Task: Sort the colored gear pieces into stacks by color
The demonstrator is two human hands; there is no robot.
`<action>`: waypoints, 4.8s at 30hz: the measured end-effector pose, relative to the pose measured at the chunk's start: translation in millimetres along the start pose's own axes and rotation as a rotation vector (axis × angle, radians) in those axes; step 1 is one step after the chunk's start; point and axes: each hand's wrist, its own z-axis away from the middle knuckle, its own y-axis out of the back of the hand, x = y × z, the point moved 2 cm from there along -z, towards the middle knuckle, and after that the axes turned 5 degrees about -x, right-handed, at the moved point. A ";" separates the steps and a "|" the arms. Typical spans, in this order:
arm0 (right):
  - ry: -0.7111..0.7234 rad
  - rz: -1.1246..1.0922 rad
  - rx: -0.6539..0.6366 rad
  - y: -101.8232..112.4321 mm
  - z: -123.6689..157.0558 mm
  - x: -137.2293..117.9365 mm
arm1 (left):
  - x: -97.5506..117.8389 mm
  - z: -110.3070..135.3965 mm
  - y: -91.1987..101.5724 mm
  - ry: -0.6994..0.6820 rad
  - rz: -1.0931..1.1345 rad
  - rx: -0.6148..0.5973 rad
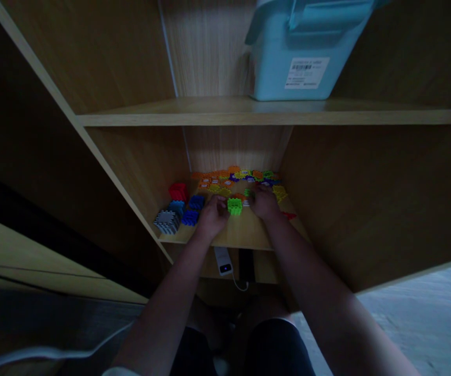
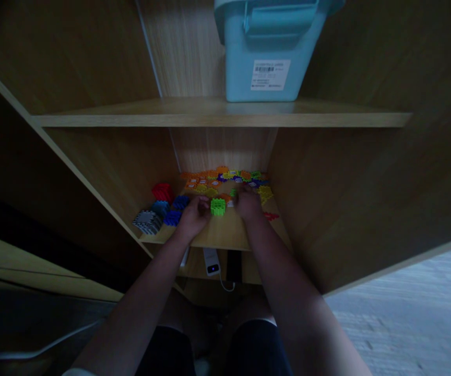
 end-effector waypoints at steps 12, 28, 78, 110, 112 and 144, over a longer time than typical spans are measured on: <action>-0.030 -0.310 0.069 15.4 -1.1 3.1 | 2.3 0.3 1.8 0.009 -0.003 0.032; 0.395 -0.506 0.094 59.5 17.8 -51.5 | 19.3 6.8 6.8 -0.219 0.079 0.026; 0.314 -0.700 -0.195 41.2 22.6 -33.3 | -0.5 -1.9 -1.0 -0.051 0.053 0.000; 0.308 -0.730 -0.218 43.1 24.4 -34.1 | 2.1 -1.6 -0.2 -0.036 0.053 -0.005; 0.296 -0.721 -0.196 44.2 24.4 -33.6 | 2.6 -1.8 0.0 -0.030 0.057 -0.006; 0.182 -0.445 0.031 26.9 13.9 -10.6 | -3.9 -2.7 -0.6 -0.005 0.062 0.034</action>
